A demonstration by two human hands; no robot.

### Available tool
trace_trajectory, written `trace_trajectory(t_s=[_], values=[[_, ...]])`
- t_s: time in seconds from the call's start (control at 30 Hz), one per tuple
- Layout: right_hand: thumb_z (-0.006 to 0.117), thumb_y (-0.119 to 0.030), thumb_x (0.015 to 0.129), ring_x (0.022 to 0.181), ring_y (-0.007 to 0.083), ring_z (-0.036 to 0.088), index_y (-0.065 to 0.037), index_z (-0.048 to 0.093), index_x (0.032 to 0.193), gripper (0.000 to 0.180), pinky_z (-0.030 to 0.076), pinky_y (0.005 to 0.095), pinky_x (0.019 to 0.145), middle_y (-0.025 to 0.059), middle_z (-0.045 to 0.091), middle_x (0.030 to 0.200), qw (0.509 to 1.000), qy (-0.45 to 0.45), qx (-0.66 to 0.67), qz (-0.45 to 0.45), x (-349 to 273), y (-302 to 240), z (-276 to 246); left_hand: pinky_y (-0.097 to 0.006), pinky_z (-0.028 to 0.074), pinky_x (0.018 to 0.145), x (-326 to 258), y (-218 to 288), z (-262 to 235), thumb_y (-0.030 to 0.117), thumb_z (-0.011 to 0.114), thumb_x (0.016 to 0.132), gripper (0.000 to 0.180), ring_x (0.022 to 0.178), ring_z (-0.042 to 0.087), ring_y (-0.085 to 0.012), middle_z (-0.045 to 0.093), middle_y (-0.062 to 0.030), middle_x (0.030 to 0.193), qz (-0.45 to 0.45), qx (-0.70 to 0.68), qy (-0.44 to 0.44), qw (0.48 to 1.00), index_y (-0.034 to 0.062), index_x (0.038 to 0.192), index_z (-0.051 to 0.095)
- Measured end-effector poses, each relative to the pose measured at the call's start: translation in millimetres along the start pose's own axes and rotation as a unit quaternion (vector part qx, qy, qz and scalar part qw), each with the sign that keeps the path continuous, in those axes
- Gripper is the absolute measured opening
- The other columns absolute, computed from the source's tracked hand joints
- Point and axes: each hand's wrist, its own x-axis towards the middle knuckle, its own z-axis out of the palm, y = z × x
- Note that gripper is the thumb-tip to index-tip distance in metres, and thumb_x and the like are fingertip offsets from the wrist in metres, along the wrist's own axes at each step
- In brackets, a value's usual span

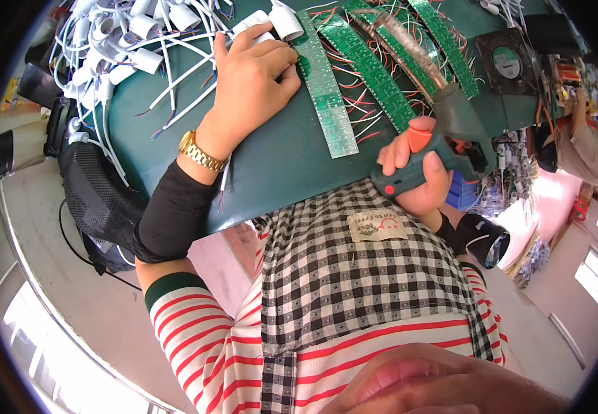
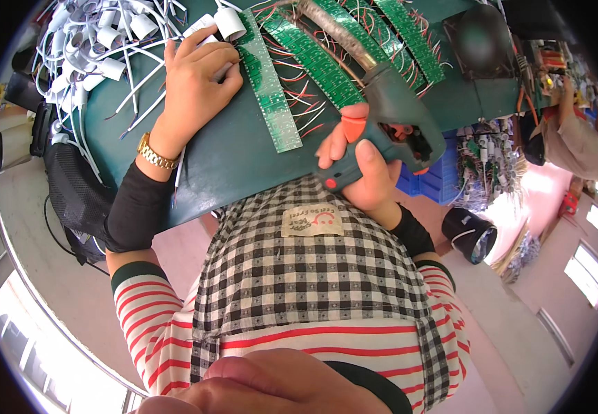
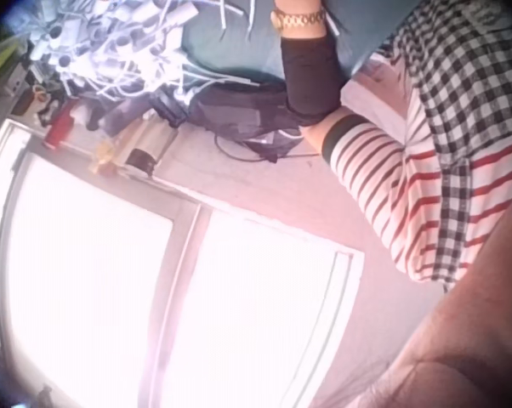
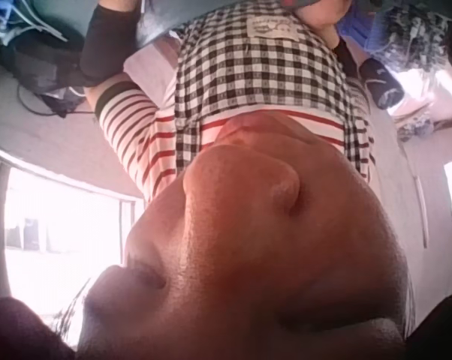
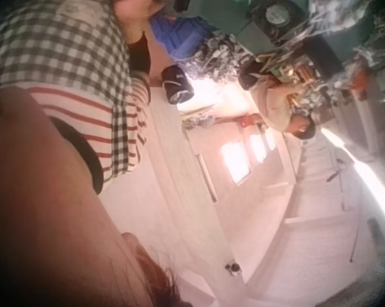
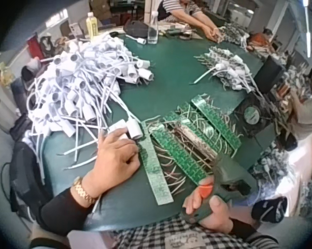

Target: Soldering or heat-joining wiring connectors to green printed circuit boards for light fixtures.

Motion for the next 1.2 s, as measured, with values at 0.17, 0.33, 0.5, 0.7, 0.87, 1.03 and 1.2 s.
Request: trace_trajectory(t_s=[0.17,0.33,0.5,0.7,0.87,1.03,1.2], values=[[0.039,-0.041,0.094,0.067,0.018,0.053,-0.01,0.043,0.121,0.041,0.046,0.0445,0.085,0.0055,0.05,0.077,0.964,0.004,0.267,-0.008,24,16,44,-0.063,0.033,0.09,0,-6,2,0.012,0.065,0.069,0.009,0.107,0.056,-0.0262,0.066,0.0031,0.084,0.011,-0.037,0.008,0.999,0.0128,0.078,0.066],[0.038,-0.048,0.095,0.07,0.0175,0.048,-0.011,0.049,0.116,0.044,0.036,0.0497,0.098,0.004,0.047,0.076,0.954,0.061,0.286,0.065,39,35,59,-0.061,0.033,0.092,3,2,-8,0.01,0.065,0.07,0.018,0.111,0.053,-0.0265,0.063,0.0022,0.092,0.023,0.005,-0.054,0.998,0.0148,0.088,0.064],[0.037,-0.052,0.094,0.072,0.0192,0.048,-0.013,0.047,0.117,0.047,0.035,0.0514,0.099,0.0044,0.048,0.076,0.964,0.064,0.257,-0.007,36,39,44,-0.058,0.035,0.092,5,10,-21,0.004,0.059,0.074,0.037,0.106,0.049,-0.0279,0.051,-0.002,0.105,0.011,0.117,-0.087,0.989,0.0192,0.108,0.056],[0.041,-0.053,0.091,0.074,0.0203,0.052,-0.012,0.042,0.119,0.05,0.033,0.0462,0.101,0.0052,0.048,0.075,0.974,0.065,0.2,-0.08,33,38,19,-0.051,0.035,0.091,11,16,-22,0.011,0.053,0.08,0.036,0.101,0.05,-0.0202,0.052,0.0009,0.101,0.06,0.182,-0.1,0.976,0.0234,0.114,0.055],[0.038,-0.053,0.092,0.073,0.0186,0.049,-0.01,0.044,0.118,0.05,0.036,0.0458,0.098,0.0041,0.047,0.074,0.971,0.077,0.216,-0.064,31,36,18,-0.052,0.033,0.09,28,-7,-20,0.012,0.054,0.077,0.039,0.1,0.052,-0.0189,0.055,0.0009,0.096,0.173,0.132,-0.036,0.975,0.0264,0.112,0.061],[0.035,-0.046,0.094,0.072,0.0174,0.047,-0.008,0.045,0.118,0.046,0.04,0.0425,0.09,0.0028,0.046,0.073,0.97,0.075,0.229,-0.038,27,37,14,-0.035,0.041,0.085,43,-25,-16,-0.011,0.051,0.063,0.04,0.097,0.055,-0.0248,0.061,-0.0049,0.104,0.115,-0.117,-0.106,0.981,0.01,0.092,0.068],[0.037,-0.043,0.093,0.073,0.0181,0.049,-0.007,0.045,0.117,0.043,0.04,0.0423,0.088,0.0042,0.048,0.074,0.973,0.075,0.206,-0.068,27,39,12,-0.028,0.048,0.076,61,-53,-21,-0.005,0.045,0.071,0.033,0.084,0.061,-0.0221,0.065,-0.0116,0.098,-0.097,-0.185,-0.058,0.976,0.0015,0.096,0.066]])
